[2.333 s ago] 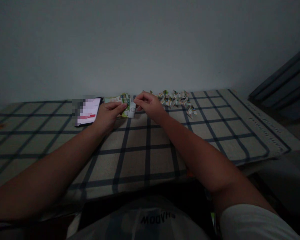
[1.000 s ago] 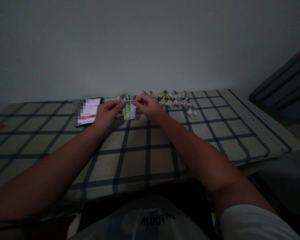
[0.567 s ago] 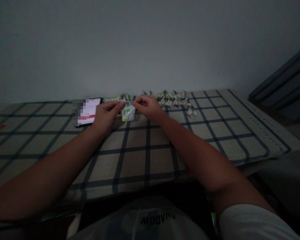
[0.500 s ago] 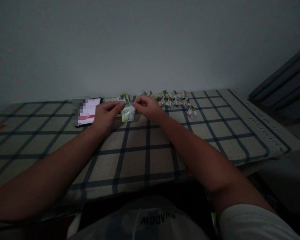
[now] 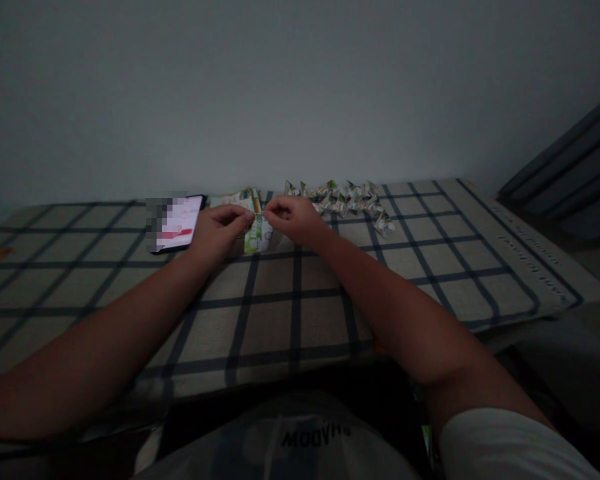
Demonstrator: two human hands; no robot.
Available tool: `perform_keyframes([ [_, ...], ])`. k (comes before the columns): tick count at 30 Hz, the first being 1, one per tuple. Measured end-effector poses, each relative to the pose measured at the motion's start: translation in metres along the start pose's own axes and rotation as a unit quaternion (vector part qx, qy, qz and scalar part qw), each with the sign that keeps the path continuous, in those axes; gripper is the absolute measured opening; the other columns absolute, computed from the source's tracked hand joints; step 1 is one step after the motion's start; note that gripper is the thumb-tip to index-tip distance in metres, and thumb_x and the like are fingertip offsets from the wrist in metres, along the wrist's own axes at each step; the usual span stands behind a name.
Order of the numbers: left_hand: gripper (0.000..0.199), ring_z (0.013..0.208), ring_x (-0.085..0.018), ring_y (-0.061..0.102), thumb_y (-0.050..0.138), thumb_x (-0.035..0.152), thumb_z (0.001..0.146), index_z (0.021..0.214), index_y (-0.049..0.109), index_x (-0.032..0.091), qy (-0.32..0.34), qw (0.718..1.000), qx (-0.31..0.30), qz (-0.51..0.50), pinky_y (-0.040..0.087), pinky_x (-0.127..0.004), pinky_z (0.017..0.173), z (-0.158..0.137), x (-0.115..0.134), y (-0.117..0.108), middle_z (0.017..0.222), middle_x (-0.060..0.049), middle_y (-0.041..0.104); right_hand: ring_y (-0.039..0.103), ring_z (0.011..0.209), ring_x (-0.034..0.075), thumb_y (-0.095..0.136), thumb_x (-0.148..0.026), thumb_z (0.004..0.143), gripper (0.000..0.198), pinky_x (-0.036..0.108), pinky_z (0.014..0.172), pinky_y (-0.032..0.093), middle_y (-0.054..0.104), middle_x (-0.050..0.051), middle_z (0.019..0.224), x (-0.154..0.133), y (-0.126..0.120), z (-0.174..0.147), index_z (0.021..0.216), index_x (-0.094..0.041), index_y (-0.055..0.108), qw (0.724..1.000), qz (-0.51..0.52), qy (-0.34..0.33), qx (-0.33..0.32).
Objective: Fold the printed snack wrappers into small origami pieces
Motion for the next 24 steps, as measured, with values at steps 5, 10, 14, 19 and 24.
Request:
perform_keyframes([
  [5, 0.018, 0.066, -0.014, 0.064, 0.075, 0.036, 0.075, 0.079, 0.078, 0.019, -0.007, 1.0, -0.016, -0.01, 0.049, -0.025, 0.062, 0.001, 0.0, 0.001, 0.077, -0.003, 0.076, 0.049, 0.068, 0.013, 0.061, -0.041, 0.085, 0.025, 0.028, 0.066, 0.042, 0.06, 0.001, 0.073, -0.002, 0.0, 0.0, 0.08, -0.017, 0.064, 1.0, 0.014, 0.009, -0.006],
  [10, 0.019, 0.064, -0.015, 0.061, 0.076, 0.038, 0.074, 0.074, 0.076, 0.019, -0.014, 1.0, -0.018, 0.0, 0.047, -0.026, 0.06, 0.0, 0.005, 0.0, 0.074, -0.004, 0.074, 0.049, 0.07, 0.014, 0.063, -0.042, 0.083, 0.024, 0.028, 0.068, 0.042, 0.059, 0.001, 0.073, 0.001, 0.0, 0.0, 0.078, -0.018, 0.063, 0.999, 0.028, 0.025, -0.002],
  [14, 0.019, 0.062, -0.014, 0.059, 0.075, 0.038, 0.075, 0.072, 0.075, 0.019, -0.005, 0.999, -0.026, 0.018, 0.045, -0.025, 0.059, -0.001, 0.012, -0.001, 0.07, -0.003, 0.072, 0.049, 0.07, 0.013, 0.064, -0.044, 0.082, 0.025, 0.027, 0.068, 0.043, 0.059, 0.0, 0.074, 0.005, 0.003, 0.001, 0.079, -0.019, 0.06, 0.998, 0.06, 0.03, -0.009],
  [19, 0.024, 0.058, -0.013, 0.056, 0.075, 0.041, 0.078, 0.074, 0.076, 0.018, 0.005, 0.998, -0.04, 0.042, 0.042, -0.026, 0.057, -0.001, 0.015, 0.0, 0.07, -0.004, 0.073, 0.052, 0.072, 0.014, 0.066, -0.045, 0.08, 0.027, 0.028, 0.069, 0.043, 0.061, 0.001, 0.076, 0.006, 0.004, 0.001, 0.081, -0.018, 0.063, 0.998, 0.054, 0.026, -0.007],
  [24, 0.024, 0.066, -0.015, 0.063, 0.077, 0.043, 0.077, 0.076, 0.079, 0.019, -0.004, 0.999, -0.037, 0.024, 0.046, -0.027, 0.063, -0.002, 0.011, 0.003, 0.076, -0.005, 0.076, 0.048, 0.068, 0.013, 0.064, -0.042, 0.08, 0.025, 0.028, 0.066, 0.041, 0.058, 0.0, 0.071, 0.004, 0.001, 0.002, 0.078, -0.018, 0.062, 0.999, 0.029, 0.026, -0.012],
])
Point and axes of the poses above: each hand's wrist, its own z-axis towards the middle knuckle, its own y-axis out of the palm, x = y × z, the point moved 3 cm from there along z, towards the middle knuckle
